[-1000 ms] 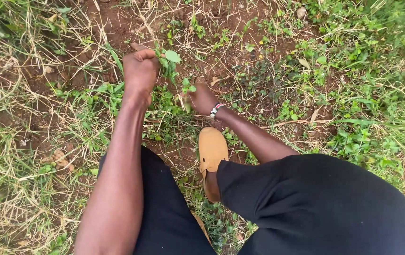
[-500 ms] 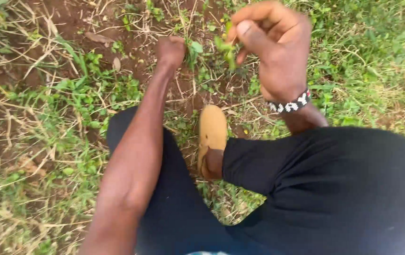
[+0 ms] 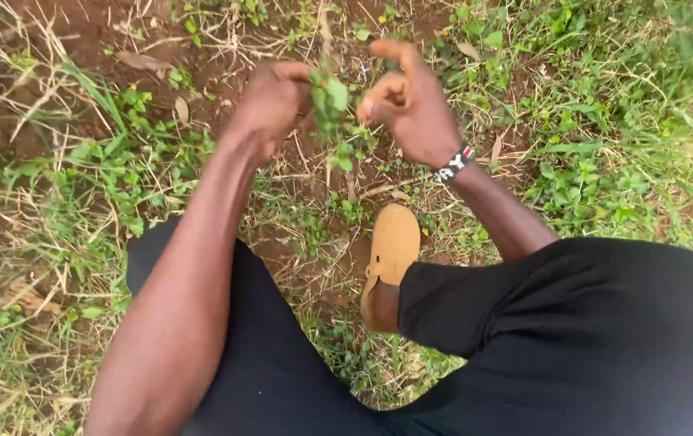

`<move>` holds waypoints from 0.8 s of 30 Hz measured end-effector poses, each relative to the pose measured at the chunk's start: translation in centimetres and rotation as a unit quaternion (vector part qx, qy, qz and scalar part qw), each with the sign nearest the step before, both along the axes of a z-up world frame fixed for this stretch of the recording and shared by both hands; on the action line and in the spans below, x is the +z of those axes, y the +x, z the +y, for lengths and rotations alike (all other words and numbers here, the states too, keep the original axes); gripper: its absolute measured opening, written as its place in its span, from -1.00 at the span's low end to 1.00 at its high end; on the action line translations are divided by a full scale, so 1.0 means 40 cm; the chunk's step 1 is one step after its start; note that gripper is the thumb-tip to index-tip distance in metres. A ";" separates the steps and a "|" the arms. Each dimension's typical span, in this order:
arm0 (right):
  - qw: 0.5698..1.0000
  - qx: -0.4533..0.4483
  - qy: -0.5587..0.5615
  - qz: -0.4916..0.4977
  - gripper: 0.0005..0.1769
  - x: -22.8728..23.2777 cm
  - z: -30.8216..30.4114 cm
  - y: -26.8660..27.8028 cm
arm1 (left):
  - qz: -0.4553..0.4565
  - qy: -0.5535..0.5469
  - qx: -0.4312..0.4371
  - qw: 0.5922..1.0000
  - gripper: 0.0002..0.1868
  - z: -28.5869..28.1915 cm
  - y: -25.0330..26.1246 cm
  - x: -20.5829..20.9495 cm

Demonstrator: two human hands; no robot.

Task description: Pulling weeds and small plants out of the soil by hand in a garden bed.

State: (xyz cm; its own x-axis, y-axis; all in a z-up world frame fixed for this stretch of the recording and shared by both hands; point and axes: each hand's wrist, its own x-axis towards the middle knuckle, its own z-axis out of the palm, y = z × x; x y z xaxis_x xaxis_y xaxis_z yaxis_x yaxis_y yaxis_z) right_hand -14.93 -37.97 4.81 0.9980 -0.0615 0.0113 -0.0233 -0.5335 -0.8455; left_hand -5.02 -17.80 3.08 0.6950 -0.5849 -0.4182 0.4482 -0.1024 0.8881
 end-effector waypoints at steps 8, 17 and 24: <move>0.996 -0.014 0.083 -0.003 -0.22 -0.107 -0.014 -0.014 | -0.112 0.038 -0.087 0.989 -0.72 -0.110 -0.025 -0.079; 0.998 -0.064 0.020 -0.003 -0.14 -0.161 -0.031 -0.019 | -0.113 0.081 -0.168 0.976 -0.78 -0.110 -0.056 -0.044; 0.994 -0.075 -0.006 0.081 -0.20 -0.095 0.019 -0.003 | -0.127 0.153 -0.143 0.969 -0.74 -0.088 -0.042 -0.104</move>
State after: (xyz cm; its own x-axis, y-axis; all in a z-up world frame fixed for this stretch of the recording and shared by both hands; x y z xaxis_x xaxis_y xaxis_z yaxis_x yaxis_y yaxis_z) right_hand -15.04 -37.20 1.01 0.9662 -0.2111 -0.1482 -0.2397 -0.5230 -0.8179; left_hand -6.71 -21.31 -1.10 0.6254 -0.6444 -0.4401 0.1339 -0.4671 0.8740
